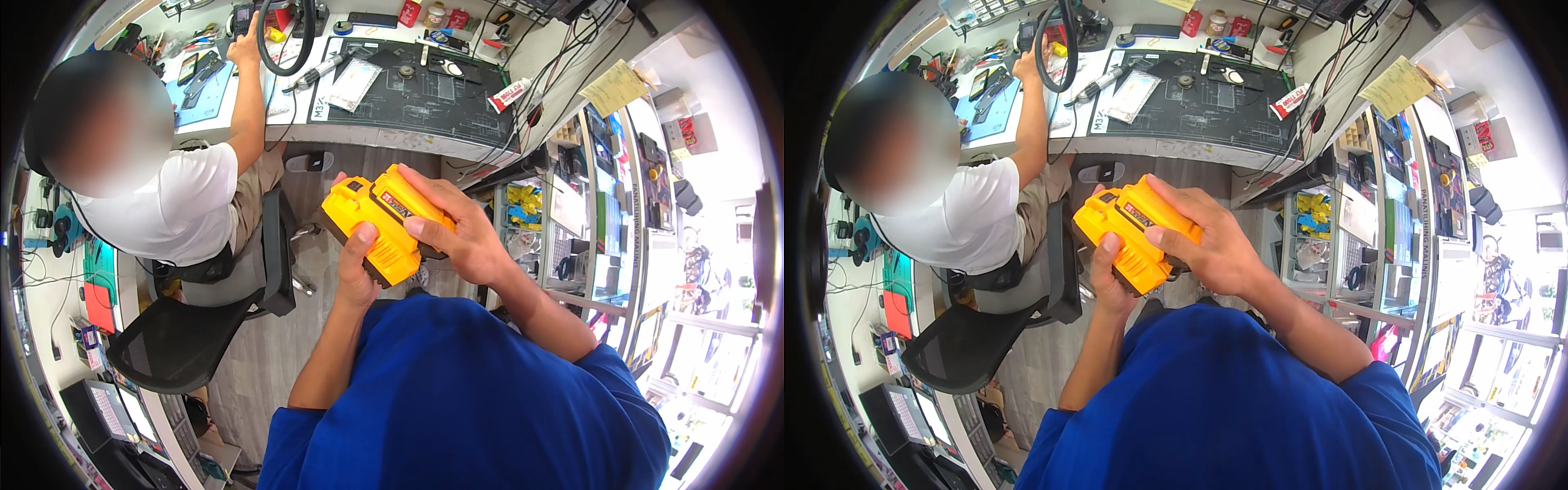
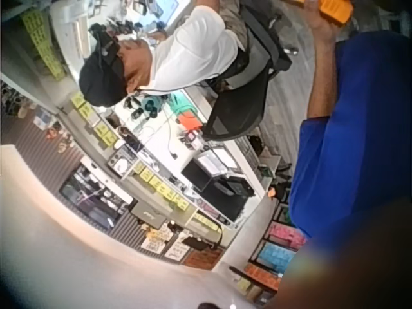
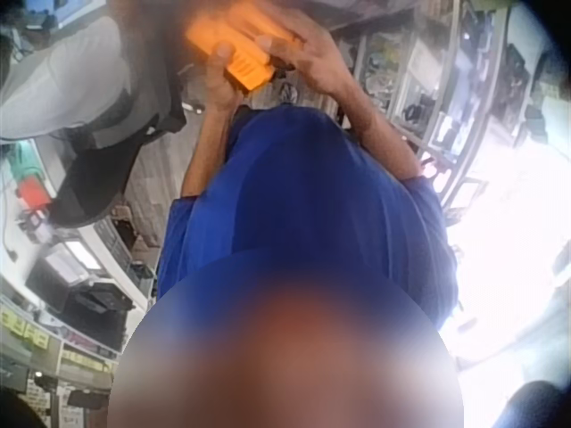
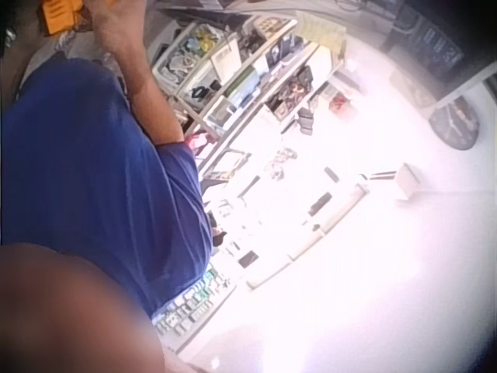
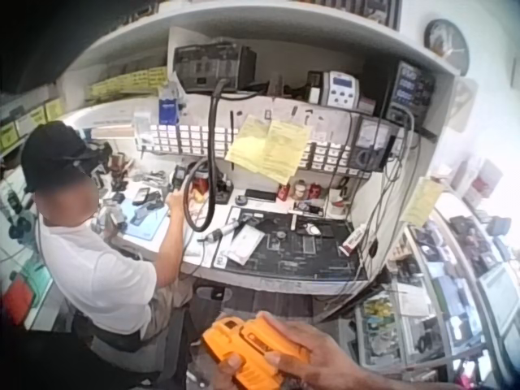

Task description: The person picks up a yellow power tool and a battery pack, then walks to a counter to insert the battery into the tool. They carry the tool to a chair, place it on the seat, and connect a charging cable to a wall outlet. The person then places a smartphone on the chair and connects it to the charger before adjusting the bag and cables.

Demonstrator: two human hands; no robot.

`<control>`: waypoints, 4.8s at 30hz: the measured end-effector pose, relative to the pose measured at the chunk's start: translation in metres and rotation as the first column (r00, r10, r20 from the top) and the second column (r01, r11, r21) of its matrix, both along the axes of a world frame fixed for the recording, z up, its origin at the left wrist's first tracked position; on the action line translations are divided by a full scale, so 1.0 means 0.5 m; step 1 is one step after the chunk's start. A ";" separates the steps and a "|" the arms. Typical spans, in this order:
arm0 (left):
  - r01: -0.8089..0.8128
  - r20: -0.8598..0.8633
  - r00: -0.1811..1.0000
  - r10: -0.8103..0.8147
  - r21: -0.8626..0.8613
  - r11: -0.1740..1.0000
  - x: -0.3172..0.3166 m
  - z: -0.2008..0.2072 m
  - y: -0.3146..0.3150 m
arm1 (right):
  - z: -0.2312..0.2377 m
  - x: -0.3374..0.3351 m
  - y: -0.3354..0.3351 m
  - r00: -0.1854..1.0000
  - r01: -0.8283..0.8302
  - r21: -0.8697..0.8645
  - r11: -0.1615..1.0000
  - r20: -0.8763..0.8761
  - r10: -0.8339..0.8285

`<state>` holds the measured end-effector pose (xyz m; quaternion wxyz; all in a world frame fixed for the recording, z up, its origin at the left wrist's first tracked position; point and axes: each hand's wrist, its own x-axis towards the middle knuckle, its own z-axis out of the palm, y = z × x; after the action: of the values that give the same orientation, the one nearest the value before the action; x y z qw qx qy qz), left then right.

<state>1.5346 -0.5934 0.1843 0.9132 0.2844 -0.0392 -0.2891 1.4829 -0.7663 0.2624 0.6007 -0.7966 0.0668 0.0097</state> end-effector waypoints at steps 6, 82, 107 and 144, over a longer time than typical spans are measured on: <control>0.038 -0.020 0.999 -0.036 0.083 0.996 -0.001 -0.019 0.000 | -0.045 0.013 0.001 0.997 0.072 0.020 0.997 -0.029 -0.072; 0.251 0.344 0.919 -0.195 -0.128 0.959 -0.280 0.227 -0.304 | -0.295 -0.446 -0.088 0.957 0.245 0.674 0.697 -0.284 -0.062; 0.938 0.116 -0.344 -0.932 0.067 -0.339 -0.960 0.132 -0.414 | -0.314 -1.135 0.233 -0.525 -0.365 0.918 -0.155 -0.340 -0.780; 0.451 0.226 -0.852 -0.473 -0.144 -0.881 -3.183 0.148 0.692 | -0.068 -3.003 1.467 -0.931 0.286 0.026 -0.958 -0.229 -0.284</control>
<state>-0.0568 -0.2473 0.2581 -0.0204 -0.0990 -0.2808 -0.9544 -0.0188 -0.0326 0.2285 0.1887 0.0199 0.7936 -0.5781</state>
